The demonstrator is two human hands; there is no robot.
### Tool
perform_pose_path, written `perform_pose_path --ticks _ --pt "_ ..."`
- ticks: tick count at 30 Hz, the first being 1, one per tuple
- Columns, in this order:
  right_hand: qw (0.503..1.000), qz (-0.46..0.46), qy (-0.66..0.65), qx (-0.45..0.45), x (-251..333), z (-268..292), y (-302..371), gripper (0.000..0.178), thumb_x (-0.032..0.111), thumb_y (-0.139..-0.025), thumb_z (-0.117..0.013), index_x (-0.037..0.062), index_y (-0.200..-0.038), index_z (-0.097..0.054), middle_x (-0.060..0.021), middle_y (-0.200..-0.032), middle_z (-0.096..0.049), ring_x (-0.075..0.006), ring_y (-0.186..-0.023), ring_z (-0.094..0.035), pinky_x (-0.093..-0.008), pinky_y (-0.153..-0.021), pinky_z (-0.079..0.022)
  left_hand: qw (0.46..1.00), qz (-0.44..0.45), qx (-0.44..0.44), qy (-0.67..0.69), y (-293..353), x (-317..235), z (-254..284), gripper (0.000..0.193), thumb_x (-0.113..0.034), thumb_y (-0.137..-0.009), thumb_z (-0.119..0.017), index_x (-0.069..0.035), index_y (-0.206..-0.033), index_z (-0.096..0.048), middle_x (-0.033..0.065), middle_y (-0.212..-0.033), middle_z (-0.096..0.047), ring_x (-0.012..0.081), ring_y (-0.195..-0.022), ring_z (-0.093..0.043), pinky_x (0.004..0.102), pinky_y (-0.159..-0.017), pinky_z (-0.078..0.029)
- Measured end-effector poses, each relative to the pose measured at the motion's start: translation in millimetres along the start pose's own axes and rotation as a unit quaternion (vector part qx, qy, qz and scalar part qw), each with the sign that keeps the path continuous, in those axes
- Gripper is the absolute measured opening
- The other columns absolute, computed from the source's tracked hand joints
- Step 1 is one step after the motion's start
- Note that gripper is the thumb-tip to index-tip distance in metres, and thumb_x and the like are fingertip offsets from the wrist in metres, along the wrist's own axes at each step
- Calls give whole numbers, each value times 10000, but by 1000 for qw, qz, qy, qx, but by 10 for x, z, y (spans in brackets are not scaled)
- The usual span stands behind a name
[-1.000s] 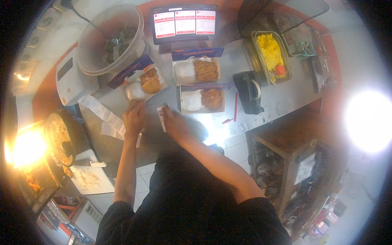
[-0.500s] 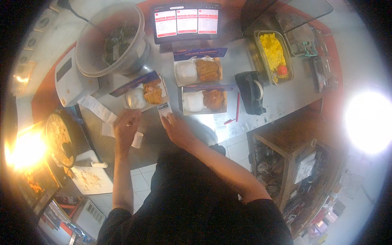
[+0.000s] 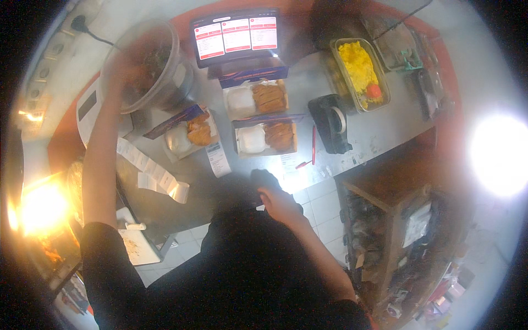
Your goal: The person cuts fried chicken pieces on a cutting board, places them into takeaway boxes, adds scrambled eggs and a small condiment packet, then closes the boxes and places them into a plastic bag. The person also handles receipts and a tablet during the process.
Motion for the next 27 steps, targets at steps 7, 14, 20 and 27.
perform_pose_path --ticks 7,14,20,27 --pt "990 -8 -60 -124 -278 394 486 200 144 -1042 -681 17 -1190 -725 -158 -970 -746 -271 -832 -715 -385 -762 -566 996 35 -70 33 122 14 276 259 -164 -903 -802 -41 -1130 -776 67 -916 -766 159 -783 -716 354 -693 -568" --pt "982 -141 -58 -115 -559 1081 617 186 178 -998 -734 3 -1061 -735 -189 -920 -763 -328 -817 -745 -423 -762 -568 883 184 -352 251 1839 -1130 776 212 -224 -1056 -721 -26 -1046 -797 13 -746 -683 80 -642 -596 260 -625 -504" --pt "986 -58 -22 -152 -907 1420 499 162 121 -976 -742 9 -1093 -746 -175 -931 -772 -337 -851 -752 -421 -796 -571 811 25 -383 442 2568 -2170 -376 145 60 -934 -737 7 -1065 -771 65 -961 -708 97 -688 -670 238 -644 -530" --pt "997 -44 5 -66 -1295 1875 515 165 161 -982 -740 13 -1057 -729 -221 -992 -757 -392 -913 -741 -459 -825 -568 820 57 -269 502 2380 -3587 -1107 142 59 -856 -765 -29 -967 -760 58 -839 -651 127 -696 -648 272 -633 -520"
Point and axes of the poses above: each hand's wrist, its own y-axis away from the middle knuckle, its own z-axis out of the back of the hand, x = y × z, the point moved 5 cm from there along -y, towards the middle knuckle
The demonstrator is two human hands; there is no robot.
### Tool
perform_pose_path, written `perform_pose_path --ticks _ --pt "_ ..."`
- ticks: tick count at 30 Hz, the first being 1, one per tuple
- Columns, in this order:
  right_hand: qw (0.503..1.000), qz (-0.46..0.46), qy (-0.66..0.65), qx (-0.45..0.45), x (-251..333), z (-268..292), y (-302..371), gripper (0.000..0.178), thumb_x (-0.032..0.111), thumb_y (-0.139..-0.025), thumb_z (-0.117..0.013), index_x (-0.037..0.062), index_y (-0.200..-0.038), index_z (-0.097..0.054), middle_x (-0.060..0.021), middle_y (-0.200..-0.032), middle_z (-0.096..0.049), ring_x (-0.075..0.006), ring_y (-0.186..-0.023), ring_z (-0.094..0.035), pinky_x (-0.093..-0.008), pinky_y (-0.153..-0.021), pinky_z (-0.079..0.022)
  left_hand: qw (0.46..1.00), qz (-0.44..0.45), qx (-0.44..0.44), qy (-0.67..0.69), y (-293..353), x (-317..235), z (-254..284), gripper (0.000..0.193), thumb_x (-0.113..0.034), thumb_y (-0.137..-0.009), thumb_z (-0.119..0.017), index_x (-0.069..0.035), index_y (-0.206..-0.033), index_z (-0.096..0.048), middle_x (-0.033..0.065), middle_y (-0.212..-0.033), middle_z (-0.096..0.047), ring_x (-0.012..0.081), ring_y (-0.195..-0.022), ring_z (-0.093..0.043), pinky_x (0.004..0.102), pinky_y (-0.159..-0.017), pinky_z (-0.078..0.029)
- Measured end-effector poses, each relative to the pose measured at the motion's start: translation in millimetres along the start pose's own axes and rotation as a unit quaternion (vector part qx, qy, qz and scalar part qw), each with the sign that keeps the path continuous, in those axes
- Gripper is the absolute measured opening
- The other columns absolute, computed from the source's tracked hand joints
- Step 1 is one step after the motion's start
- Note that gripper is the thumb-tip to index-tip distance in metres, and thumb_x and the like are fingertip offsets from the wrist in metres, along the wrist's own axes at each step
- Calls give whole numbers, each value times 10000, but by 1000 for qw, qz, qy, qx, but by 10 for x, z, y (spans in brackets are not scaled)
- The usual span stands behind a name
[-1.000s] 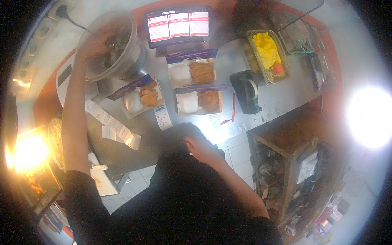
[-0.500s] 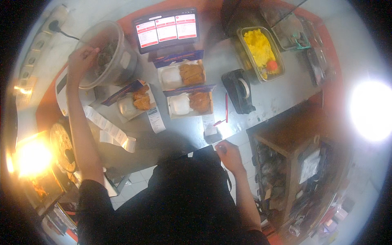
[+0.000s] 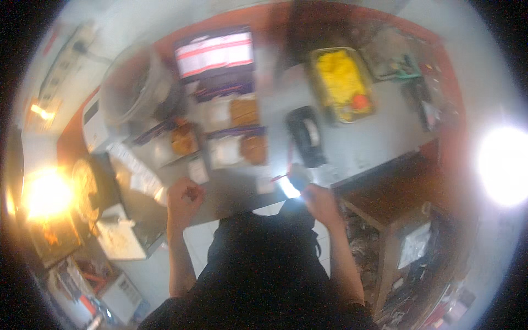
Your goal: The person cuts fried chicken pieces on a cutting board, places them into takeaway boxes, adds scrambled eggs and a small condiment packet, then closes the boxes and places them into a plastic bag. The person also handles receipts and a tablet during the process.
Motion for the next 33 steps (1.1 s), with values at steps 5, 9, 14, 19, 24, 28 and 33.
perform_pose_path --ticks 5,9,14,19,24,28,33 --pt "992 64 -63 -84 -822 709 44 185 195 -1015 -723 12 -1037 -738 -166 -896 -753 -275 -730 -723 -396 -691 -562 994 -70 77 -20 -257 -1030 -1473 114 39 -867 -728 -20 -962 -750 72 -808 -613 152 -677 -610 293 -631 -510" --pt "995 40 -39 -88 -1650 1594 318 223 223 -1050 -641 34 -1119 -735 -220 -1029 -756 -431 -998 -719 -496 -875 -562 989 -98 107 -26 -586 -1809 -2757 123 26 -857 -731 -33 -958 -768 86 -837 -662 175 -721 -613 327 -695 -508" --pt "986 -75 -79 -129 -2906 2683 988 225 239 -1044 -664 83 -1173 -762 -190 -1087 -780 -396 -1012 -735 -489 -884 -566 978 -144 148 -40 -1006 -2612 -4337 144 -41 -877 -738 -47 -1016 -774 115 -877 -674 247 -770 -679 373 -728 -547" --pt "942 -209 -144 -219 -3696 3663 1530 253 277 -1033 -688 86 -1173 -777 -175 -1084 -790 -382 -1041 -734 -498 -974 -528 943 -199 256 -71 -1494 -3284 -5646 126 -102 -906 -741 -49 -1014 -778 118 -909 -686 297 -828 -690 391 -761 -553" --pt "951 -151 -101 -251 -4265 4398 987 247 235 -1007 -711 50 -1159 -771 -194 -1046 -787 -421 -972 -739 -497 -912 -561 914 -195 333 -123 -1959 -3382 -6591 161 -198 -943 -756 -48 -987 -792 110 -940 -692 305 -844 -709 406 -763 -566" --pt "958 -91 -48 -269 -4675 5295 -255 251 167 -1019 -641 -35 -1134 -738 -284 -1135 -736 -474 -1048 -704 -510 -943 -554 913 -146 361 -119 -2174 -3159 -7329 255 -298 -988 -734 -52 -993 -801 136 -976 -712 354 -911 -714 446 -808 -567" --pt "902 -52 141 -405 -5493 5989 -1546 171 83 -937 -703 -10 -1062 -773 -221 -1108 -753 -415 -1065 -709 -496 -904 -572 892 -196 385 -136 -2546 -3319 -8080 278 -312 -1041 -679 -63 -1097 -790 156 -1055 -731 372 -1002 -708 464 -887 -562"
Point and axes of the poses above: each hand's wrist, its own y-axis away from the middle knuckle, its own z-axis out of the back of the hand, x = y × z, the point moved 5 cm from there along -y, towards the middle knuckle
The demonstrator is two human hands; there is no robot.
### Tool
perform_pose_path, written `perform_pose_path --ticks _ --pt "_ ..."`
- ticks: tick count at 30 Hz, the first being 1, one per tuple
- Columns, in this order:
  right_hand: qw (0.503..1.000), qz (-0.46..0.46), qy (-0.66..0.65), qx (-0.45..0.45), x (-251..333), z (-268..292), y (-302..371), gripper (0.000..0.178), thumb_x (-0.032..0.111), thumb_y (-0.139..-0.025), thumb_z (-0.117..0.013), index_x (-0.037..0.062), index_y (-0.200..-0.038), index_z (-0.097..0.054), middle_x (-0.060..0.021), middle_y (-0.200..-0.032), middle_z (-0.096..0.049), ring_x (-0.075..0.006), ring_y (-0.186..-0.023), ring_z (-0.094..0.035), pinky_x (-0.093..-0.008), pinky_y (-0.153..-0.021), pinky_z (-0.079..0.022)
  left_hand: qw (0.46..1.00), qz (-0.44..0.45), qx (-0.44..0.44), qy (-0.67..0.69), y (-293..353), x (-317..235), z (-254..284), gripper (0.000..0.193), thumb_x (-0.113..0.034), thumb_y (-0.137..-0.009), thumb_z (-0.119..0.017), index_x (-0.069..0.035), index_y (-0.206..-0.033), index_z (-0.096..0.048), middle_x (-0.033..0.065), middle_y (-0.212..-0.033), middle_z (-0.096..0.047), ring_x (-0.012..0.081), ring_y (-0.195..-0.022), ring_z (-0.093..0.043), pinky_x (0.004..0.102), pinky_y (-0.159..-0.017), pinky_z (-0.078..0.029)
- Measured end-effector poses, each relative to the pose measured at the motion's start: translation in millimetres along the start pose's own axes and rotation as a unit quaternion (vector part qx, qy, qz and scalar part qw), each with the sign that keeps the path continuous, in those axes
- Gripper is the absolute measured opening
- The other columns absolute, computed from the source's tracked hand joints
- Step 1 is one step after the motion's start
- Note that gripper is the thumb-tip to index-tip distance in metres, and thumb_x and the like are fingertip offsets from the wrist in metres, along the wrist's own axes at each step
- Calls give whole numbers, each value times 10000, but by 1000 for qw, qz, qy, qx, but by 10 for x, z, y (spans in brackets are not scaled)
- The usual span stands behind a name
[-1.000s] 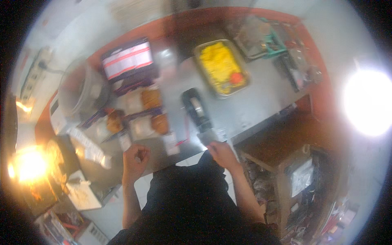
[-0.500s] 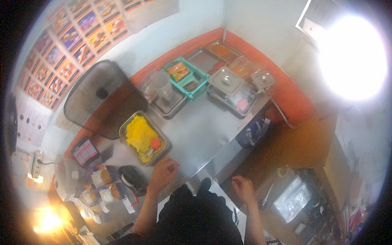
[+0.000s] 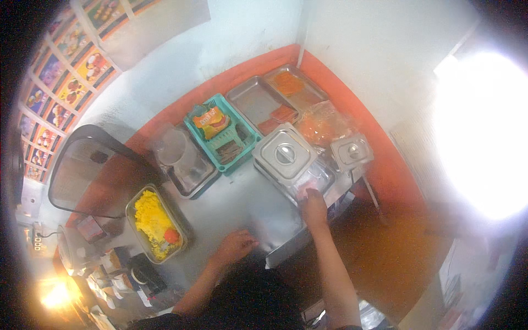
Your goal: The person cuts fried chicken pieces on a cutting board, places them into takeaway boxes, adds scrambled eggs and a small condiment packet, then closes the boxes and places them into a plastic bag. The person also handles receipts and a tablet during the process.
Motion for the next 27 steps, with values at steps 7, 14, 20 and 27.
perform_pose_path --ticks 7,14,20,27 --pt "987 95 20 131 -67 -223 -401 138 61 -846 -725 12 -967 -770 -164 -1062 -726 -386 -1016 -665 -483 -903 -567 990 98 -53 85 -99 90 329 287 -262 -1040 -686 -68 -1238 -759 163 -1142 -751 350 -1030 -728 450 -910 -575" --pt "990 61 -57 112 -319 19 -397 189 109 -888 -767 -10 -1032 -739 -202 -1107 -728 -405 -1099 -677 -490 -956 -556 961 219 -146 81 84 173 668 288 -209 -1015 -728 -63 -1260 -765 158 -1119 -767 273 -919 -759 378 -840 -593" --pt "982 177 56 39 -311 -158 -782 201 156 -874 -730 -4 -995 -726 -192 -1041 -729 -389 -1064 -688 -497 -947 -556 960 208 -173 75 -245 -398 610 312 -155 -978 -754 -36 -1267 -751 160 -1119 -772 274 -939 -758 392 -851 -592" --pt "972 145 31 181 -364 -14 -828 108 53 -840 -692 28 -943 -711 -188 -962 -718 -396 -977 -701 -492 -895 -561 965 210 -107 117 -660 -887 37 413 -185 -986 -741 -33 -1367 -688 164 -1114 -767 297 -1021 -748 414 -908 -582"
Point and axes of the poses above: each hand's wrist, its own y-axis away from the middle knuckle, its own z-axis out of the back of the hand, x = y × z, the point moved 5 cm from there along -y, towards the middle knuckle
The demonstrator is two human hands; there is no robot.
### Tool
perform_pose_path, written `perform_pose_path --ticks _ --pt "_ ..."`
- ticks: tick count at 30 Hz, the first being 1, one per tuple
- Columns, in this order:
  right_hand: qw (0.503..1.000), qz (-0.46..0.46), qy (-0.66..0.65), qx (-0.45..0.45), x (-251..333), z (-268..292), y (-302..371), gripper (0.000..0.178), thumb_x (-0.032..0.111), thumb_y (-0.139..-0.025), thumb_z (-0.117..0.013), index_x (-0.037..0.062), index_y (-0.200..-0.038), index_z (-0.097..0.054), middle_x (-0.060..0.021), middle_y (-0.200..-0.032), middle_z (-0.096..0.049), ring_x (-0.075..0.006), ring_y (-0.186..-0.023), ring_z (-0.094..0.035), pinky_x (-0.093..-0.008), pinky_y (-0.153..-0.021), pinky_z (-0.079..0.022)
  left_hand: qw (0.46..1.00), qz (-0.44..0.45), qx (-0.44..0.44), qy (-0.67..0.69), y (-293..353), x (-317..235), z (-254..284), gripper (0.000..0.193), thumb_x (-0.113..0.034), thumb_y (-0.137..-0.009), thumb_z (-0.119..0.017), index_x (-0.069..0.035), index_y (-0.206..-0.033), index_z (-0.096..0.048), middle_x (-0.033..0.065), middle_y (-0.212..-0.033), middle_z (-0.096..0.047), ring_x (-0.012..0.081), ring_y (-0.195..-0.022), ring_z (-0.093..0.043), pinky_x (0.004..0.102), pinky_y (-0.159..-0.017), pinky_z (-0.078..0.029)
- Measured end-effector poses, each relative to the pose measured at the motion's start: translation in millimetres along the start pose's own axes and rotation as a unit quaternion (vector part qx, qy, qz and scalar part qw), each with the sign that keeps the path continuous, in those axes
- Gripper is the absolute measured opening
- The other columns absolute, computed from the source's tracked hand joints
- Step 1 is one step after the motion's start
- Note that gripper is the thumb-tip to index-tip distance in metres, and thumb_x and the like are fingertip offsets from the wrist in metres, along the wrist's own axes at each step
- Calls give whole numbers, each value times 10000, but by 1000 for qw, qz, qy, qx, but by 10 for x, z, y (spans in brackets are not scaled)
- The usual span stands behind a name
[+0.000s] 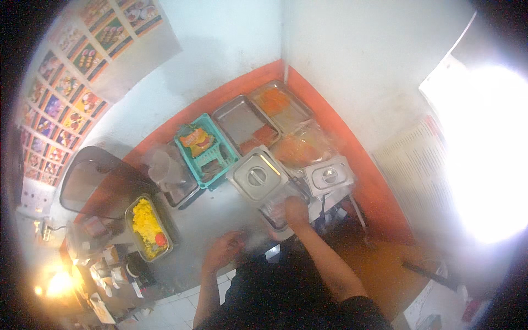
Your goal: The person cuts fried chicken pieces on a cutting board, places them into takeaway boxes, adds scrambled eggs and a small condiment packet, then closes the boxes and places them into a plastic bag. The person also handles receipts and a tablet during the process.
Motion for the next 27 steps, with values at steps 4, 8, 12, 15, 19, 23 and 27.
perform_pose_path --ticks 4,8,12,15,19,23,27 --pt "982 -51 -180 -38 -164 318 388 123 56 -915 -728 0 -1017 -689 -198 -1021 -735 -372 -892 -728 -434 -824 -589 999 -42 34 -7 -137 -135 -386 481 -229 -1023 -733 -48 -1457 -631 179 -1311 -718 299 -1151 -722 422 -1005 -571" --pt "833 -143 -533 32 -74 377 660 298 59 -982 -760 -15 -1247 -646 -141 -1056 -737 -236 -831 -738 -340 -750 -606 983 -46 -6 179 -368 -175 -795 486 -212 -1055 -723 -27 -1487 -600 160 -1388 -691 268 -1217 -693 418 -1042 -568" --pt "749 -155 -641 63 116 521 813 388 13 -969 -734 -6 -1344 -635 -124 -1214 -717 -225 -1051 -714 -373 -892 -614 916 -9 29 399 -561 -85 -1031 431 -183 -1049 -736 -4 -1429 -640 96 -1290 -732 199 -1145 -708 370 -997 -580" --pt "742 -165 -648 40 190 757 810 374 7 -996 -722 -9 -1351 -608 -111 -1097 -724 -165 -903 -721 -309 -785 -621 919 -19 -17 392 -582 9 -989 325 -159 -1038 -751 6 -1315 -716 60 -1155 -775 160 -1048 -726 324 -942 -583" --pt "837 -114 -534 -23 117 649 729 370 61 -997 -732 -10 -1342 -618 -146 -1150 -716 -187 -958 -715 -332 -815 -605 908 -5 -98 407 -535 6 -811 208 -140 -1013 -781 10 -1157 -786 53 -1019 -803 132 -933 -732 304 -873 -585" --pt "931 -12 -351 -97 528 1214 652 360 160 -993 -756 -18 -1289 -657 -192 -1220 -722 -247 -1061 -720 -388 -887 -596 935 -4 -183 304 -337 -246 -490 226 -122 -964 -823 1 -1151 -791 66 -1013 -812 119 -890 -726 302 -850 -588" --pt "877 -8 -477 56 846 1058 568 348 181 -956 -835 -38 -1175 -678 -110 -1022 -760 -169 -855 -730 -333 -732 -588 946 -27 -184 266 -238 -536 -398 219 -102 -929 -844 -2 -1118 -795 71 -1005 -816 130 -890 -735 307 -852 -592"
Point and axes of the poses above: each hand's wrist, its own y-axis away from the middle knuckle, its own z-axis out of the back of the hand, x = y × z, the point moved 5 cm from there along -y, towards the middle knuckle
